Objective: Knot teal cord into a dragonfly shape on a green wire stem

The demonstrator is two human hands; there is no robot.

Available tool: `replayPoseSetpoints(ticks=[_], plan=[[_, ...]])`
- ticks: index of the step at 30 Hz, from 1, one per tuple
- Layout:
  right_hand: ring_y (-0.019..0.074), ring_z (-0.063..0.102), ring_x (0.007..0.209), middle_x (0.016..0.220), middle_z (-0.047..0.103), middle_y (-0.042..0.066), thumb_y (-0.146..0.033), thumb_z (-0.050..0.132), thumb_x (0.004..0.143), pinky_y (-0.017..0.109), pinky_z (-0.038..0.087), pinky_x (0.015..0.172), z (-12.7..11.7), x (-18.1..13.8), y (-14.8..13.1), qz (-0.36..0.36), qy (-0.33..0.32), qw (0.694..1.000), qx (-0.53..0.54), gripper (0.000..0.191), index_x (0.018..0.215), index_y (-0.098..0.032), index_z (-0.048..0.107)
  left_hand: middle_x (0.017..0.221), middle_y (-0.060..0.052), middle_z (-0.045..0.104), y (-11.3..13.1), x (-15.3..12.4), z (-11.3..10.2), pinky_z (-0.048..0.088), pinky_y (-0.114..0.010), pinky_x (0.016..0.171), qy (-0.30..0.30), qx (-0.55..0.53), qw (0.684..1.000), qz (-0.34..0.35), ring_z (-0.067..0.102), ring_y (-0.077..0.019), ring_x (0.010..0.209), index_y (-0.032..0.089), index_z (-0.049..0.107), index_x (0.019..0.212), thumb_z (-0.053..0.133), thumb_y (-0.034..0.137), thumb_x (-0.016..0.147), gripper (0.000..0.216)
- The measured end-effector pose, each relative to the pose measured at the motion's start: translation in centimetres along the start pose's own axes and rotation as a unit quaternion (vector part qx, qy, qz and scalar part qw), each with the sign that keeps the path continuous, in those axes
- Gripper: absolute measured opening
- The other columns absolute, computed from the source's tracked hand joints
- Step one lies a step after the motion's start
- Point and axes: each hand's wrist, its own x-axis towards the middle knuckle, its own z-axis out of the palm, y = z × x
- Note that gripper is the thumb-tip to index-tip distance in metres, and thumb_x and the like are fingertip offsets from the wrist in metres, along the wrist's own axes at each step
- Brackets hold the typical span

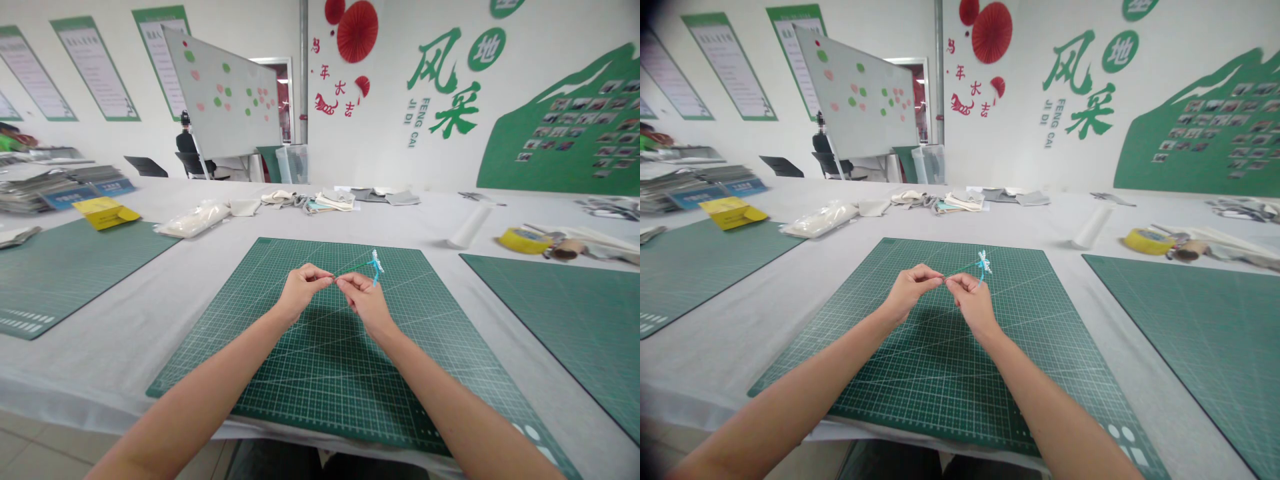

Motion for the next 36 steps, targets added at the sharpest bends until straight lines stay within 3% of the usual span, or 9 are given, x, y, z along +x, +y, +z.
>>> replayPoseSetpoints(ticks=[13,20,25,30,36], plan=[[0.0075,0.030,0.043,0.046,0.037,-0.007,-0.035,0.058,0.079,0.022,0.024,0.042,-0.1,0.4,0.4,-0.015,0.002,1.000,-0.016,0.019,0.079,-0.017,0.066,0.079,-0.003,0.061,-0.2,0.0,-0.1,0.042,-0.031,0.077,-0.006,-0.006,1.000,0.015,0.056,-0.0163,0.082,0.019,0.073,0.076,0.071,0.027,0.071,0.010],[0.0100,0.040,0.050,0.054,0.046,-0.004,-0.036,0.053,0.084,0.024,0.031,0.050,-0.2,-0.4,0.0,-0.075,-0.011,0.986,-0.147,0.023,0.078,-0.018,0.066,0.077,-0.004,0.062,-0.2,0.4,-0.2,0.044,-0.031,0.075,0.029,0.021,0.999,0.003,0.057,-0.0166,0.079,0.018,0.073,0.075,0.070,0.025,0.070,0.010],[0.0103,0.044,0.051,0.059,0.055,-0.003,-0.034,0.047,0.088,0.024,0.032,0.052,-0.2,-0.9,-0.4,-0.136,0.003,0.959,-0.250,0.025,0.081,-0.019,0.066,0.075,-0.003,0.063,-0.3,0.6,-0.6,0.044,-0.030,0.070,0.049,0.105,0.993,0.020,0.057,-0.0158,0.074,0.018,0.073,0.074,0.068,0.022,0.071,0.006],[0.0105,0.051,0.053,0.061,0.060,-0.002,-0.028,0.046,0.090,0.023,0.033,0.055,-0.8,-1.1,-1.1,-0.214,0.037,0.905,-0.365,0.022,0.085,-0.020,0.066,0.074,0.000,0.061,-0.3,0.4,-0.6,0.043,-0.028,0.067,0.029,0.211,0.974,0.075,0.055,-0.0131,0.069,0.021,0.073,0.076,0.065,0.020,0.075,0.008],[0.0125,0.064,0.070,0.083,0.071,0.001,-0.024,0.046,0.091,0.022,0.038,0.062,-1.2,-1.0,-1.1,-0.291,0.081,0.847,-0.439,0.021,0.089,-0.020,0.066,0.076,0.001,0.059,-0.2,0.2,-0.5,0.042,-0.027,0.068,0.031,0.272,0.957,0.099,0.054,-0.0116,0.069,0.021,0.072,0.077,0.064,0.019,0.077,0.009]])
